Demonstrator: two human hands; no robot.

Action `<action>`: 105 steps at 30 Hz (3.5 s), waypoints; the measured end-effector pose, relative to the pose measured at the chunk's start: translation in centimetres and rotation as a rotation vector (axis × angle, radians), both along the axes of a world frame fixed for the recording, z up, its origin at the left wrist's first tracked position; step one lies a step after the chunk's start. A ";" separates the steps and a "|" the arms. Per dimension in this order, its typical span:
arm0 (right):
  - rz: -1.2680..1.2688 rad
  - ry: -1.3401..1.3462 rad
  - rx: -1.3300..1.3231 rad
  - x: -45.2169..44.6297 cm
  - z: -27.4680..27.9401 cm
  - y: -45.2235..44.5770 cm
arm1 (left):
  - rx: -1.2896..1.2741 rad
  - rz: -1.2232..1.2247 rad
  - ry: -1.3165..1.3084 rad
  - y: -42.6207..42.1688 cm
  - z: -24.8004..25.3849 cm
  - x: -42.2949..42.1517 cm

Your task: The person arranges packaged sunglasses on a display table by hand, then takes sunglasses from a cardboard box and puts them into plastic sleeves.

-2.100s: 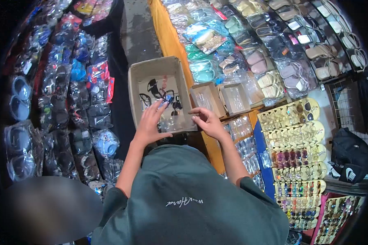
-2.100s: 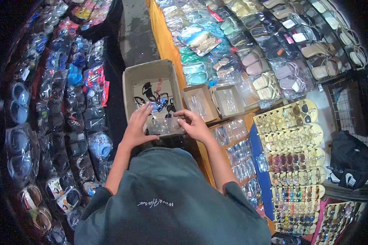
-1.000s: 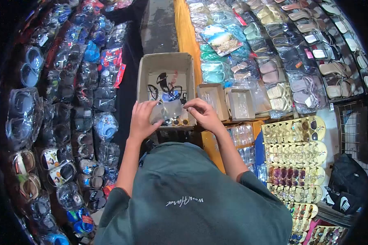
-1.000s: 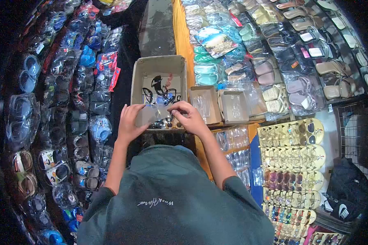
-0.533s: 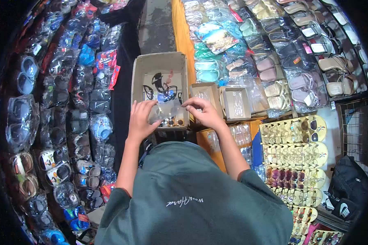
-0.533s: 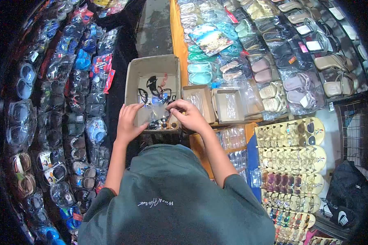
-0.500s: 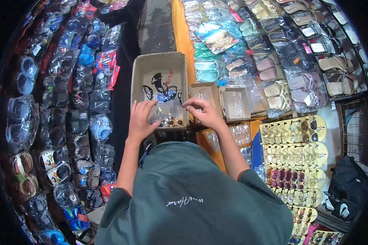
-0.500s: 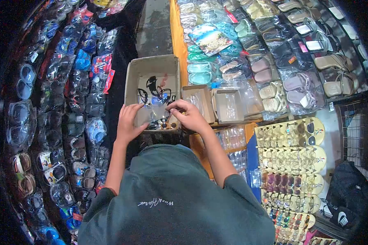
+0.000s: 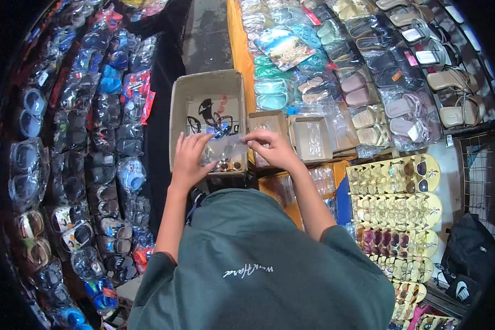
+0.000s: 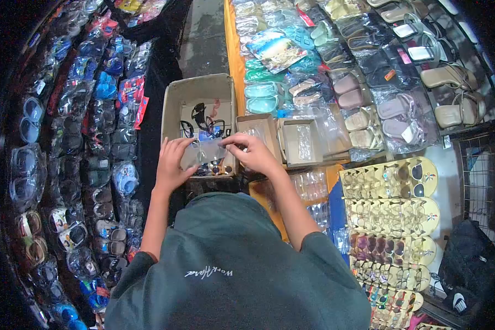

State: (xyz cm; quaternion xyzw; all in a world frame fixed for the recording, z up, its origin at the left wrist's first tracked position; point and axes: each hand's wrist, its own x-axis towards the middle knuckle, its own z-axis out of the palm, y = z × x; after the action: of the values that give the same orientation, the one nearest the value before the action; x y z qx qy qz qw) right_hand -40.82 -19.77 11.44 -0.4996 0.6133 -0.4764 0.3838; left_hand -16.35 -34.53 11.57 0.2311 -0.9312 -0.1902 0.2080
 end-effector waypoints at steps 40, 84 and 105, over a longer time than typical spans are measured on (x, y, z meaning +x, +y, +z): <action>-0.295 0.016 0.820 6.0 -29.0 -12.3 | 0.119 0.169 -0.010 -15.8 -4.5 9.7; -0.199 0.211 0.801 13.8 -39.5 -17.9 | 0.287 0.189 -0.182 -19.7 -10.0 16.7; 0.056 0.989 0.596 11.1 -42.4 -21.6 | 0.376 0.190 -0.264 -19.9 -12.2 19.5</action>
State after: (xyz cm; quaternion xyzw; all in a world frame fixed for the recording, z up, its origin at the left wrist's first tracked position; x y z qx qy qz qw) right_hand -29.69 -41.36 -30.97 -0.5491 0.8141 0.0173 0.1883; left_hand 3.12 -54.42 -0.60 0.3751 -0.8726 -0.3080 0.0547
